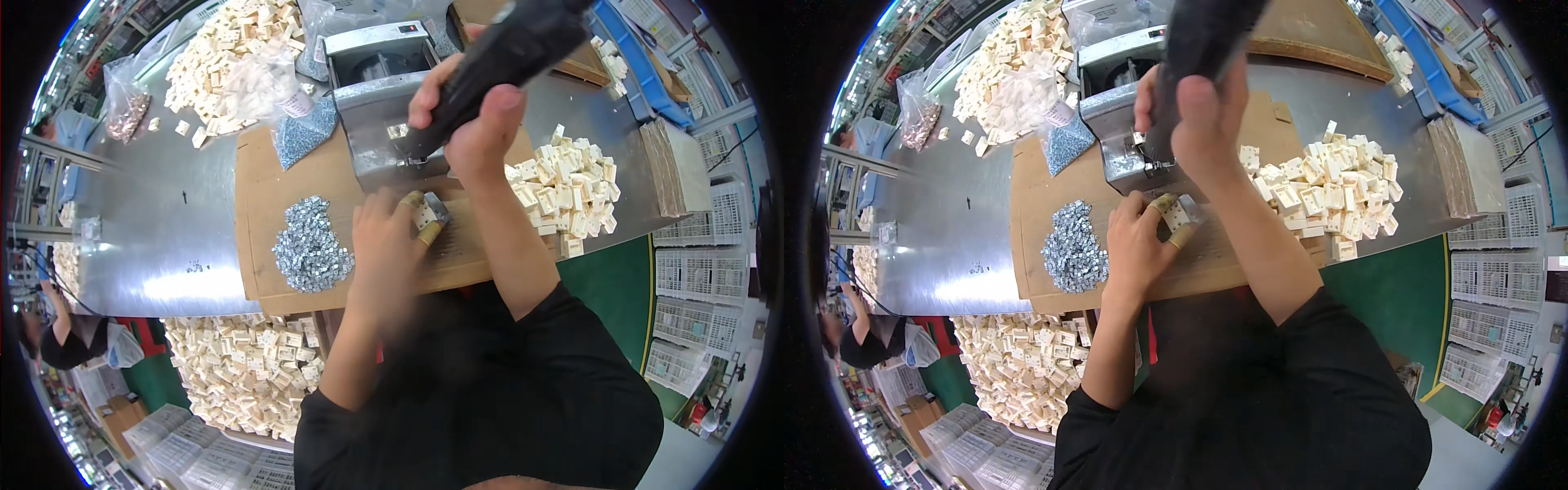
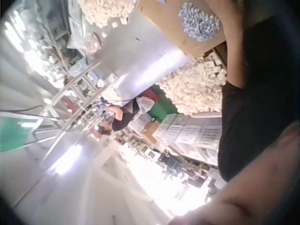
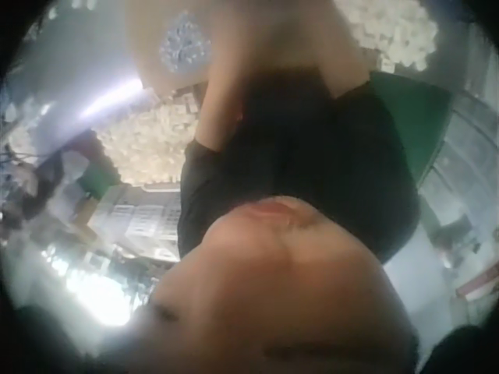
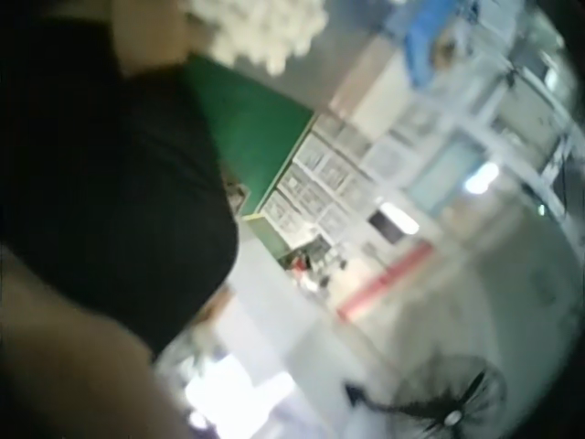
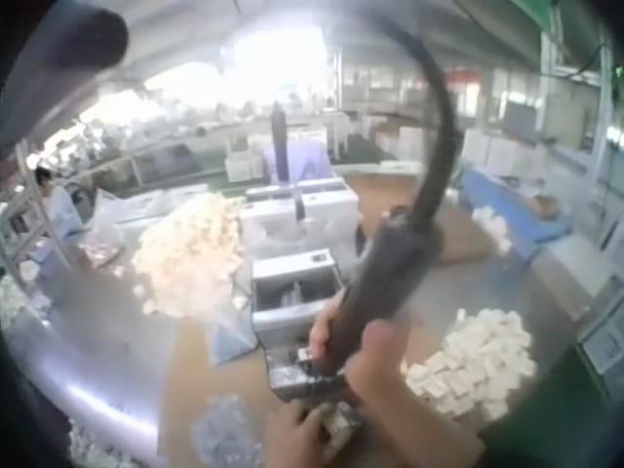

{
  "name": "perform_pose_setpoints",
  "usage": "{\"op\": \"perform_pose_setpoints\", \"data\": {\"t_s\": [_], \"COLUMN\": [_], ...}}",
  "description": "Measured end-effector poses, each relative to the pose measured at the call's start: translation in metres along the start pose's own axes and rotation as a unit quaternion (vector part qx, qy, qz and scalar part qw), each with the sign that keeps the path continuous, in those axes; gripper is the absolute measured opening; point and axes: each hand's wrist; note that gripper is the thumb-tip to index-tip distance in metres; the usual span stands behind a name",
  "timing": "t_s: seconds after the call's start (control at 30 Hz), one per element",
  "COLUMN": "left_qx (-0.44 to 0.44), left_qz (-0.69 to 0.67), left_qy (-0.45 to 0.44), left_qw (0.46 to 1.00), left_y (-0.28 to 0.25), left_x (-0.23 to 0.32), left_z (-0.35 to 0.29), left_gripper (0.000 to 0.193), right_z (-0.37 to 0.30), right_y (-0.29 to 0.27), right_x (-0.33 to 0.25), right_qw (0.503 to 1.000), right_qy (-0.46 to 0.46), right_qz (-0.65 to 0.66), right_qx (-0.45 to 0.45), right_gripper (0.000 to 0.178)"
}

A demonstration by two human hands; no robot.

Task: Assembling small plastic housings and metal components using an electric screwdriver at a workbench.

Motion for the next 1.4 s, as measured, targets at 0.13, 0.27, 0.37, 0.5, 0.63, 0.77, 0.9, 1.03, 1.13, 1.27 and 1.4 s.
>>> {"op": "perform_pose_setpoints", "data": {"t_s": [0.13, 0.27, 0.37, 0.5, 0.63, 0.77, 0.9, 1.03, 1.13, 1.27, 1.4], "left_qx": [0.018, 0.032, 0.006, 0.009, -0.038, -0.049, -0.010, -0.010, -0.001, 0.003, 0.009], "left_qz": [-0.010, -0.035, -0.009, 0.022, 0.024, 0.036, 0.038, 0.028, 0.035, 0.031, 0.033], "left_qy": [-0.015, -0.017, -0.053, -0.050, -0.049, -0.052, -0.021, -0.009, -0.006, -0.011, -0.004], "left_qw": [1.000, 0.999, 0.999, 0.998, 0.998, 0.997, 0.999, 1.000, 0.999, 0.999, 0.999], "left_y": [0.000, -0.004, -0.016, -0.021, -0.017, -0.009, 0.001, -0.001, 0.001, 0.000, 0.003], "left_x": [0.000, 0.003, 0.002, 0.001, 0.005, 0.006, -0.001, 0.002, -0.002, -0.003, -0.007], "left_z": [-0.003, -0.005, -0.014, -0.018, -0.016, -0.015, -0.016, -0.013, -0.015, -0.015, -0.016], "left_gripper": [0.042, 0.046, 0.051, 0.059, 0.064, 0.064, 0.062, 0.060, 0.060, 0.059, 0.058], "right_z": [0.002, 0.000, -0.006, -0.011, -0.029, -0.050, -0.068, -0.076, -0.078, -0.078, -0.077], "right_y": [0.007, -0.004, -0.010, -0.027, -0.047, -0.056, -0.058, -0.059, -0.054, -0.053, -0.052], "right_x": [0.002, 0.000, -0.024, -0.031, -0.022, -0.009, 0.003, 0.011, 0.009, 0.009, 0.009], "right_qw": [0.998, 0.986, 0.998, 0.998, 0.997, 0.999, 1.000, 0.997, 0.998, 0.999, 0.998], "right_qy": [0.002, 0.002, 0.035, 0.033, 0.032, 0.026, 0.015, -0.024, -0.011, -0.014, -0.021], "right_qz": [-0.001, 0.148, 0.008, -0.017, -0.061, -0.013, -0.015, 0.034, 0.024, 0.032, 0.052], "right_qx": [-0.065, -0.077, -0.048, -0.055, -0.015, 0.031, 0.022, 0.063, 0.065, 0.034, 0.027], "right_gripper": [0.093, 0.068, 0.103, 0.104, 0.100, 0.095, 0.089, 0.079, 0.083, 0.083, 0.082]}}
Point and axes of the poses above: each hand's wrist, its own z-axis towards the middle knuckle, its own y-axis out of the palm, x = y × z, and after that the axes turned 8 degrees about -y, right-handed
